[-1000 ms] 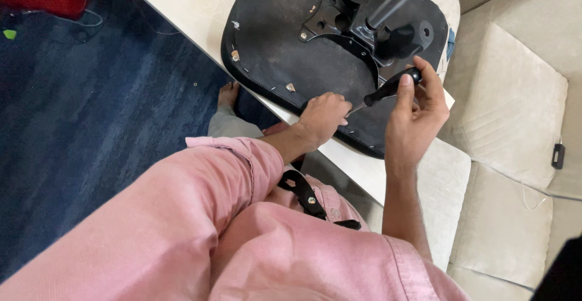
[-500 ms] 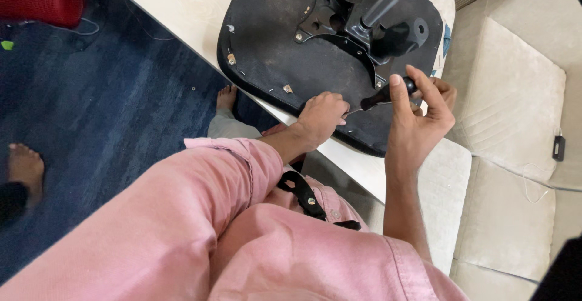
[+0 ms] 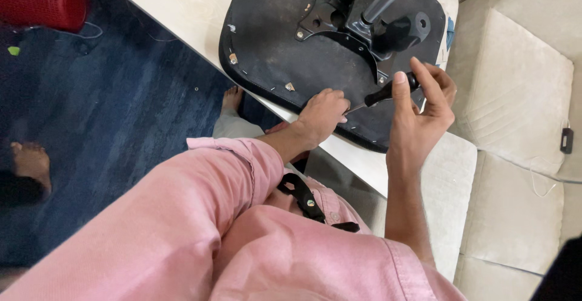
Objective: The person uses a screwdriver to tighten screws on the underside of a black plastic chair base. The person holds the base steady with one hand while turning the screwdriver with the other.
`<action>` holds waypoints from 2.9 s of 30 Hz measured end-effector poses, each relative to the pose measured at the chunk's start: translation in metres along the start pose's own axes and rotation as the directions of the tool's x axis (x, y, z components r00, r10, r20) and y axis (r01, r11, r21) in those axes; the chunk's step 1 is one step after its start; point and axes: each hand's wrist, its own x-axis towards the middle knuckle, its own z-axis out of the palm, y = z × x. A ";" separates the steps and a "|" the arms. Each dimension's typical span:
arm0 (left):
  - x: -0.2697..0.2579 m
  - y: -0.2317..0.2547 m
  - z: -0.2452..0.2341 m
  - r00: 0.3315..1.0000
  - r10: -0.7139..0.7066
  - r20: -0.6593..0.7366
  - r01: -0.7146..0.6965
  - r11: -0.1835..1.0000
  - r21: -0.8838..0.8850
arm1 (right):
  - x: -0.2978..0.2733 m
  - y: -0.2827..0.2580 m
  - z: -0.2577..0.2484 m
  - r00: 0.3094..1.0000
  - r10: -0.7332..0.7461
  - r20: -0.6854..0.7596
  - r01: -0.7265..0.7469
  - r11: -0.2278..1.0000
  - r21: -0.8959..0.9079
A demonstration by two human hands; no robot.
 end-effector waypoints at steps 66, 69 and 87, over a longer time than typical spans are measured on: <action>0.005 -0.007 -0.013 0.996 0.059 0.071 -0.054 0.996 -0.066 | 0.007 -0.011 0.009 1.000 0.011 -0.020 -0.009 0.995 0.096; 0.008 -0.007 -0.015 0.995 0.067 0.076 -0.062 0.996 -0.066 | 0.005 -0.010 0.010 1.000 -0.015 -0.026 0.014 0.999 -0.042; 0.023 -0.004 -0.023 0.969 -0.042 0.243 0.044 0.999 -0.003 | 0.011 0.008 0.007 1.000 0.010 -0.013 -0.011 0.996 -0.091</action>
